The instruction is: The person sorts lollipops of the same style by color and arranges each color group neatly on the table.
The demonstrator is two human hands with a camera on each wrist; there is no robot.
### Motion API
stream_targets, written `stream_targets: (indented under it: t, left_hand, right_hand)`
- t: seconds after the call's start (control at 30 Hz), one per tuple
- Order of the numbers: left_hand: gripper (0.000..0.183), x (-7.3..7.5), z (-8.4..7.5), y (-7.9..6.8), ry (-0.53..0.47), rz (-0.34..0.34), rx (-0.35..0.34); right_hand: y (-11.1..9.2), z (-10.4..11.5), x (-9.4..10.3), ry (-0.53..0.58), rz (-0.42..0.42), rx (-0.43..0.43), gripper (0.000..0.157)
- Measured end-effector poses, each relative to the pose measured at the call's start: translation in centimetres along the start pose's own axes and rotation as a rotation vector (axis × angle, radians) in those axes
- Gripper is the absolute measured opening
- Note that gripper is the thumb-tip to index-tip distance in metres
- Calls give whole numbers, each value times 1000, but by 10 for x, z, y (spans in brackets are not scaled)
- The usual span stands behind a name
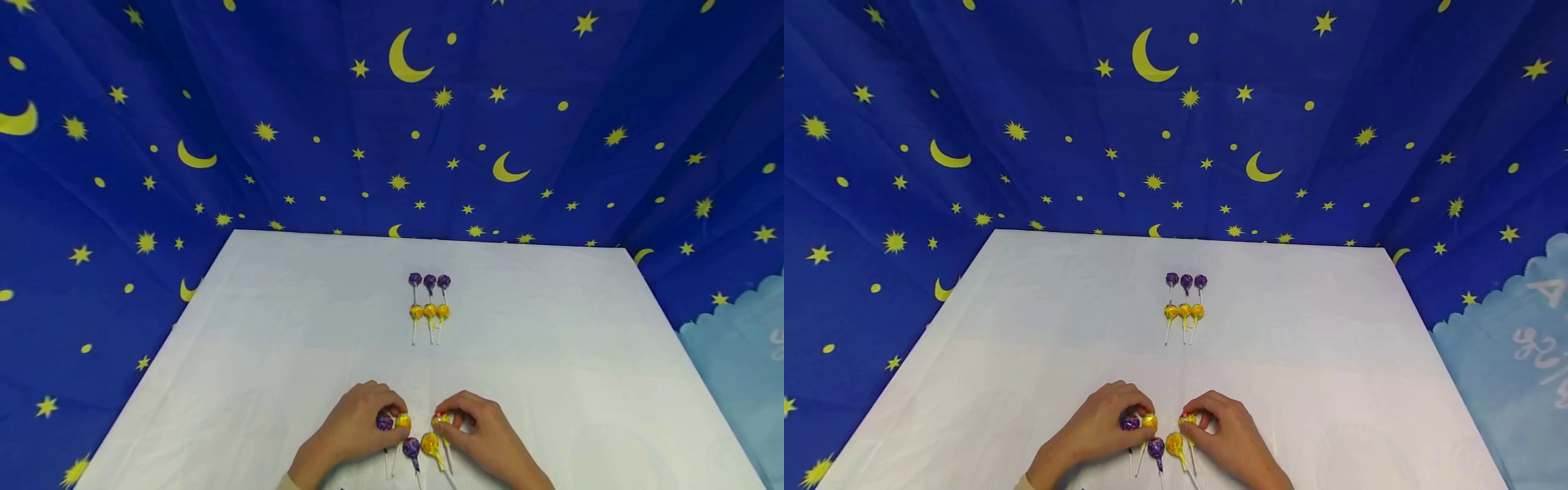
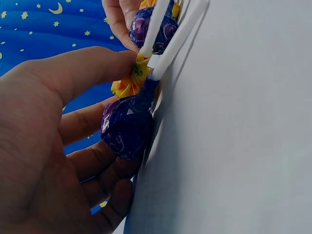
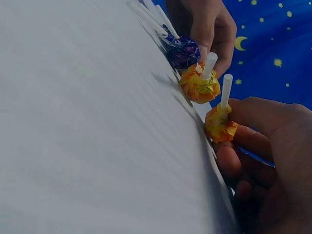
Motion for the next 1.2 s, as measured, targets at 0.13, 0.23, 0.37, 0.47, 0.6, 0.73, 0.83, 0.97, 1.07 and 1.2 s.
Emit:
stream_targets:
  t: [0.13,0.23,0.37,0.47,0.6,0.73,0.83,0.97,1.07,1.2]
  left_hand:
    - [22,-1,0,-1,-10,-12,1]
    - [22,-1,1,-1,-15,-18,-3]
    - [21,-2,2,-1,-23,-15,4]
    - [20,-2,2,-1,-30,-10,8]
    - [20,-2,4,-1,-39,-7,8]
    - [21,-3,4,-2,-49,-4,11]
    - [21,-3,3,-2,-53,1,10]
    - [21,-2,3,-1,-50,-3,9]
    - [20,-2,3,-1,-47,-11,9]
    - [20,-2,4,-1,-49,-13,10]
  right_hand:
    - [-1,1,1,-4,-32,0,15]
    - [-1,1,4,-13,-55,4,14]
    - [0,4,13,-25,-75,11,15]
    - [3,3,21,-35,-84,2,16]
    - [12,-3,35,-64,-117,-25,16]
    - [23,-11,48,-76,-170,-36,16]
    - [30,-16,56,-78,-212,-30,16]
    - [41,-20,67,-95,-256,-18,17]
    - [51,-24,74,-108,-280,-18,18]
    - [67,-30,82,-112,-293,-46,21]
Point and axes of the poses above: each hand's wrist, its own y-axis towards the middle knuckle, its own x-axis out of the back of the hand, z = x × y, the point moved 7 cm from there along y, towards the middle knuckle, and after that the axes turned 10 degrees about z, right-handed, at the moved point
